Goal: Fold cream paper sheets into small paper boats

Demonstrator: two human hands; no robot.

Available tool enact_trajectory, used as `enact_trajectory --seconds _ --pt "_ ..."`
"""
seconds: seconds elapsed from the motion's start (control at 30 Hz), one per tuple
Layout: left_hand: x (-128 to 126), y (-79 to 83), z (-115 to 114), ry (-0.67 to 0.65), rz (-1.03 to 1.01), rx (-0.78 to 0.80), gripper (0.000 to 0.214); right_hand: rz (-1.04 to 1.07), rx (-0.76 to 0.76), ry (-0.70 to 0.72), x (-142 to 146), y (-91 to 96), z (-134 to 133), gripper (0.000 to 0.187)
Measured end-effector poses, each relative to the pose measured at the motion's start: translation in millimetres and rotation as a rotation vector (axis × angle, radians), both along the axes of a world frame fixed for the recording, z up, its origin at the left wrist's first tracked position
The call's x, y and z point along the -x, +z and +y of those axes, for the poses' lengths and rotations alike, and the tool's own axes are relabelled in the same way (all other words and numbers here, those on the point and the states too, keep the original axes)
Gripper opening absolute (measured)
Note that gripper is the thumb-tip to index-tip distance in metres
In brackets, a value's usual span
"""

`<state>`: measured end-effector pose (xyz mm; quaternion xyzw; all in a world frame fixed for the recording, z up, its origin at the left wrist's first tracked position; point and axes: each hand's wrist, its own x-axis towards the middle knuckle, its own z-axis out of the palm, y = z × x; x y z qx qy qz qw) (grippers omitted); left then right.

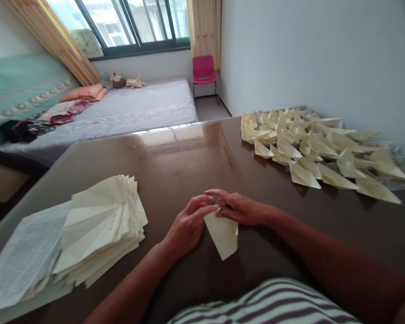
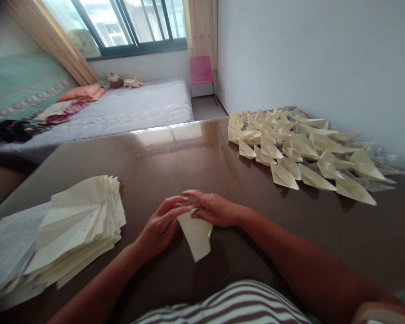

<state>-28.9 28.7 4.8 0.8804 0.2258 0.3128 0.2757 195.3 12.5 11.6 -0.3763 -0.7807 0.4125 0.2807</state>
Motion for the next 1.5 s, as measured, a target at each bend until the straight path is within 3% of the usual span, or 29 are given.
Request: enact_trajectory --seconds 0.07,0.17,0.33,0.43,0.5,0.57,0.83,1.03,1.17,1.33,1.5 --pt "3 -0.8 1 -0.046 0.037 -0.031 0.033 0.066 0.042 -0.096 1 -4.3 2 0.057" --pt "7 1.6 5 -0.056 0.091 -0.21 0.032 0.156 0.068 -0.252 3 -12.3 5 0.054" --pt "10 7.1 8 -0.129 0.161 -0.513 0.025 0.281 0.16 -0.208 0 -19.1 10 0.054" --pt "11 5.4 8 0.045 0.199 -0.54 0.019 0.3 0.103 -0.418 -8 -17.3 14 0.036" --pt "11 2.2 9 0.184 0.253 -0.533 0.019 0.247 0.082 -0.556 -15 -16.7 14 0.033" --pt "10 -1.5 9 0.235 0.299 -0.516 0.02 0.149 0.073 -0.597 -19 -17.9 13 0.034" --pt "6 -4.7 9 0.184 0.343 -0.341 0.023 -0.274 -0.32 -0.412 -17 -23.7 11 0.028" --pt "8 -1.1 8 0.144 0.433 -0.303 0.018 -0.609 -0.508 -0.205 -9 -12.9 6 0.029" --pt "7 -2.7 8 0.137 0.449 -0.37 0.03 -0.693 -0.533 -0.135 -7 -4.5 -2 0.032" --pt "8 -4.5 9 0.126 0.508 -0.464 0.026 -0.694 -0.519 -0.081 -10 -0.2 -5 0.052" --pt "4 -5.2 3 0.154 0.586 -0.542 0.034 -0.759 -0.532 -0.089 -4 6.9 -9 0.037"
